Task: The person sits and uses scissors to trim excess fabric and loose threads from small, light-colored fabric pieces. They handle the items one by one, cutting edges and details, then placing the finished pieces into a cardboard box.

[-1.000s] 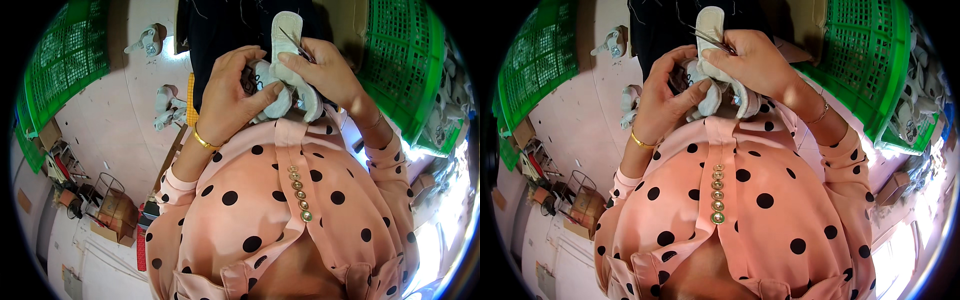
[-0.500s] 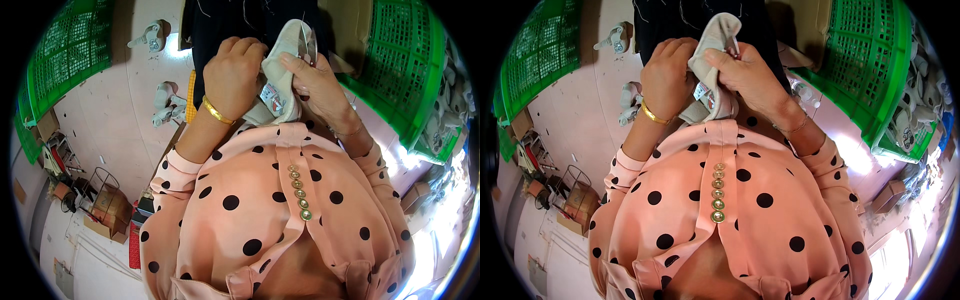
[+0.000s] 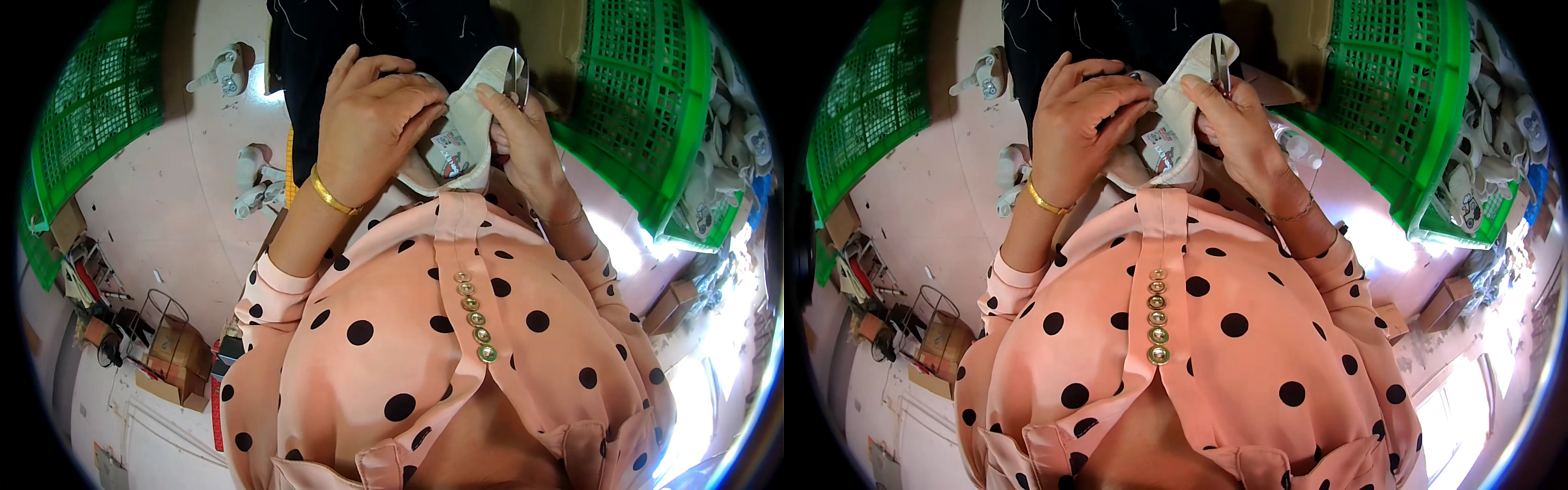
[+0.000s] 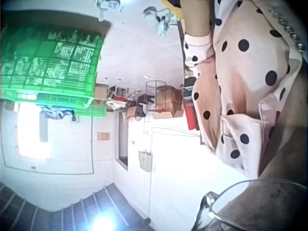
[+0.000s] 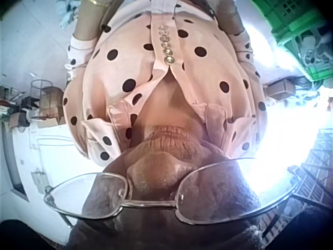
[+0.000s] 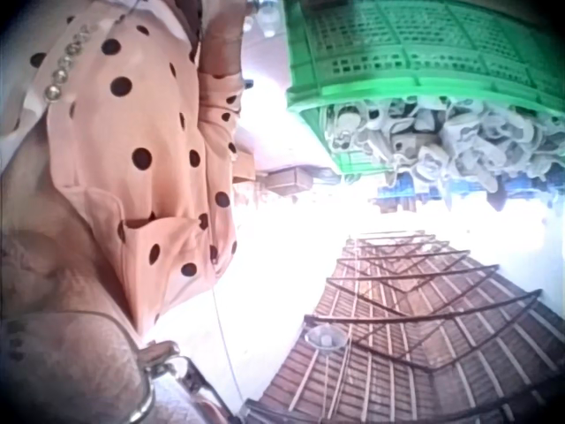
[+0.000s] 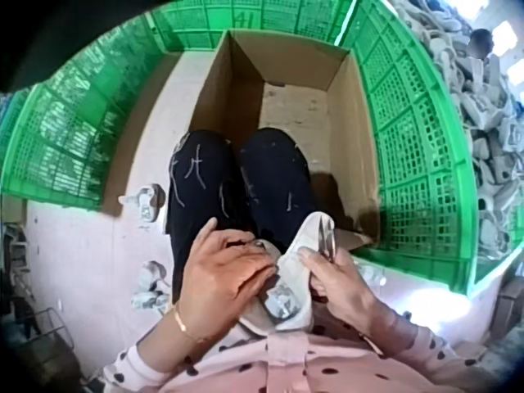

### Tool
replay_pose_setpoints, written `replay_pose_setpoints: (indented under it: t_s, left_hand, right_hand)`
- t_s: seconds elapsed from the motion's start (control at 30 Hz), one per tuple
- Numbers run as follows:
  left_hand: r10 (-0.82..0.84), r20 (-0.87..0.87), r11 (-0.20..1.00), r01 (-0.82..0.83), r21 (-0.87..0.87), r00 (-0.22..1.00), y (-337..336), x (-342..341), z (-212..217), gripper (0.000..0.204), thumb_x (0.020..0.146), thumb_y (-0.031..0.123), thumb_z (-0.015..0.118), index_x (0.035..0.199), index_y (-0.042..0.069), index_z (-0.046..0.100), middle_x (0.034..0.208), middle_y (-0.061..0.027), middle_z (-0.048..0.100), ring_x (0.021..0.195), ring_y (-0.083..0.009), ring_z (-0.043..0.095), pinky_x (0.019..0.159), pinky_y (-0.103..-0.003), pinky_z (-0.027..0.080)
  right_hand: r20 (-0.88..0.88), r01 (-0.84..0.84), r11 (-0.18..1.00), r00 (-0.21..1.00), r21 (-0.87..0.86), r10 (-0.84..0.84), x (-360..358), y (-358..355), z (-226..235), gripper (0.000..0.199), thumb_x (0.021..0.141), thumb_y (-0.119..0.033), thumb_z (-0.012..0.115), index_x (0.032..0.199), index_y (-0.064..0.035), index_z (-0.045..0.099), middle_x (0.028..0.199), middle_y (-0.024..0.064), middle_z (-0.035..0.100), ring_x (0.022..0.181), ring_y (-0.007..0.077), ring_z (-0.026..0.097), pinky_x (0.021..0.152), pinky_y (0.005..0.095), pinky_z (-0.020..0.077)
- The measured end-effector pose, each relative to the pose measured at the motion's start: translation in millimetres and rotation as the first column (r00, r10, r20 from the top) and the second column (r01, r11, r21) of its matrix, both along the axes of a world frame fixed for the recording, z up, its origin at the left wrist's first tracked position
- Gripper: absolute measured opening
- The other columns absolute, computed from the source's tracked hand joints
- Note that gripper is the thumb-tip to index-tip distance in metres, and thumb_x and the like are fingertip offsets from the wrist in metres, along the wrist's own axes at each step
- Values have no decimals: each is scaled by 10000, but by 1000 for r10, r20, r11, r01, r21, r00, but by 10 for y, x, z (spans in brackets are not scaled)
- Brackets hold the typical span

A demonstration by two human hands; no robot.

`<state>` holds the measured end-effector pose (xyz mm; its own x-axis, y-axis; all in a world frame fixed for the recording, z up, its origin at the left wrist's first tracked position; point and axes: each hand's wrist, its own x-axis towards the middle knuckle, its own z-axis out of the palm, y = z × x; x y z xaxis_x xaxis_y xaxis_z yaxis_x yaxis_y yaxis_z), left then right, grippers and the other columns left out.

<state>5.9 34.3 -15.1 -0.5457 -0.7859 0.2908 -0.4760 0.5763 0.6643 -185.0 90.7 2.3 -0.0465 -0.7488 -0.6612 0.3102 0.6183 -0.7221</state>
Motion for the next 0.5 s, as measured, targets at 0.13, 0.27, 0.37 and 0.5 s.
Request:
replay_pose_setpoints:
  t_s: [0.13, 0.27, 0.37, 0.5]
  left_hand:
    - [6, 6, 1000, -6, -26, 1000, -13, -66, -25, 110, 759, 154, 764, 863, 127, 737, 893, -2, 713, 979, -198, 630, 1044, -483, 381]
    - [13, 66, 994, -5, -113, 998, -1, -140, -10, 112, 716, 122, 768, 810, 119, 708, 868, 9, 707, 958, -177, 631, 1048, -479, 388]
    - [51, 107, 970, -24, -243, 993, 56, -200, -40, 120, 684, 87, 759, 773, 110, 681, 842, 13, 700, 940, -167, 631, 1043, -471, 400]
    - [60, 20, 983, -55, -174, 998, 135, -173, -21, 123, 684, 40, 735, 780, 81, 670, 833, 2, 698, 927, -170, 636, 1001, -430, 442]
  right_hand:
    - [-27, 21, 999, 999, -44, -23, 38, -23, -4, 203, 950, -249, 625, 861, -68, 594, 648, -80, 473, 525, 2, 355, 462, 192, 263]
    - [-61, 9, 997, 998, -74, -14, 10, -10, -49, 205, 946, -247, 626, 879, -56, 599, 661, -74, 480, 547, 9, 374, 482, 193, 284]
    - [-101, 23, 997, 994, -70, -30, 35, -15, -49, 200, 938, -239, 626, 884, -48, 602, 661, -74, 479, 551, 11, 377, 487, 194, 294]
    - [-148, 91, 996, 985, -22, -93, 108, -13, -38, 190, 927, -227, 626, 889, -42, 604, 661, -74, 482, 549, 13, 379, 493, 196, 306]
